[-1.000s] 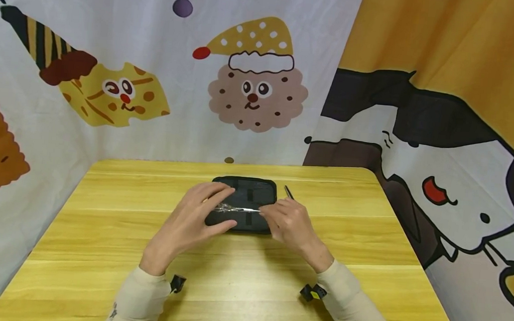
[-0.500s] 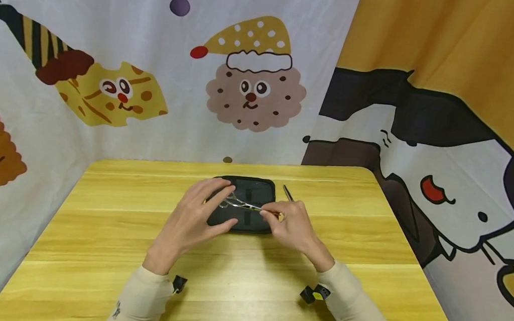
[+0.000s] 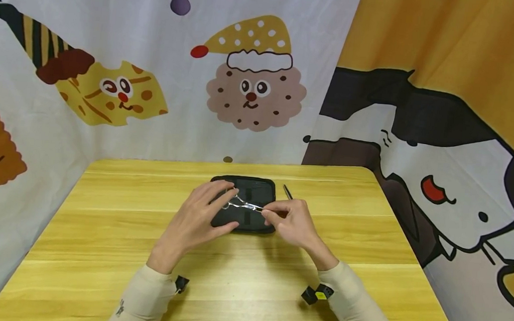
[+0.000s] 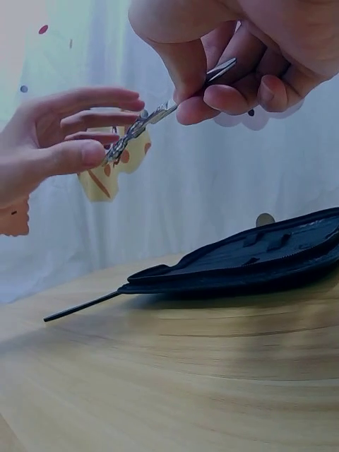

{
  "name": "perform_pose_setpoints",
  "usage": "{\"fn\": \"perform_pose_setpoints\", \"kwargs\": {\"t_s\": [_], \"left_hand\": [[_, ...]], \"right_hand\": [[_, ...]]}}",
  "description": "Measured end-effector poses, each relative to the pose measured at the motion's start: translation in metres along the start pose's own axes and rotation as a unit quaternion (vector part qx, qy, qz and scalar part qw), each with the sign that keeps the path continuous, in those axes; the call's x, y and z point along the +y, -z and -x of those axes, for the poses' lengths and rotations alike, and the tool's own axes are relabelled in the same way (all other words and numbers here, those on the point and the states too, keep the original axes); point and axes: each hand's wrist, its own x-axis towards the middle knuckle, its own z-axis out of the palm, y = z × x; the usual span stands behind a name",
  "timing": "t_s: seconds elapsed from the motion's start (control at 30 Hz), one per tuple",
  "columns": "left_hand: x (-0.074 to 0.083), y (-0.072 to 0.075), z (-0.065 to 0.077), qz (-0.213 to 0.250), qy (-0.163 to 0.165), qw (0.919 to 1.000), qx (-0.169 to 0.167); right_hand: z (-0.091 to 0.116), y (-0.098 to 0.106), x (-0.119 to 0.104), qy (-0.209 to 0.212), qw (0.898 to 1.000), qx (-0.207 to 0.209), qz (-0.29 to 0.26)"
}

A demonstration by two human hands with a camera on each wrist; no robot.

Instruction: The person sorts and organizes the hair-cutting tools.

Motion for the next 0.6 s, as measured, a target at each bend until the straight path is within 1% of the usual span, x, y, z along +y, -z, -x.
{"fn": "perform_pose_setpoints", "kwargs": {"t_s": [0.2, 0.43, 0.6], "left_hand": [[0.0015, -0.0041, 0.0011, -0.008, -0.001, 0.9999, -0.010], [0.0031, -0.0058, 0.0023, -0.007, 0.013, 0.9996, -0.023], [0.0027, -0.0079, 0.0021, -0.005, 0.015, 0.9995, -0.026]], "right_hand": [[0.0003, 0.0007, 0.0001, -0.012, 1.000, -0.011, -0.013], [0.0005, 0.0018, -0.0004, -0.006, 1.000, -0.022, -0.016], [0.0007, 0.0027, 0.0008, -0.001, 0.999, -0.029, -0.014]]}}
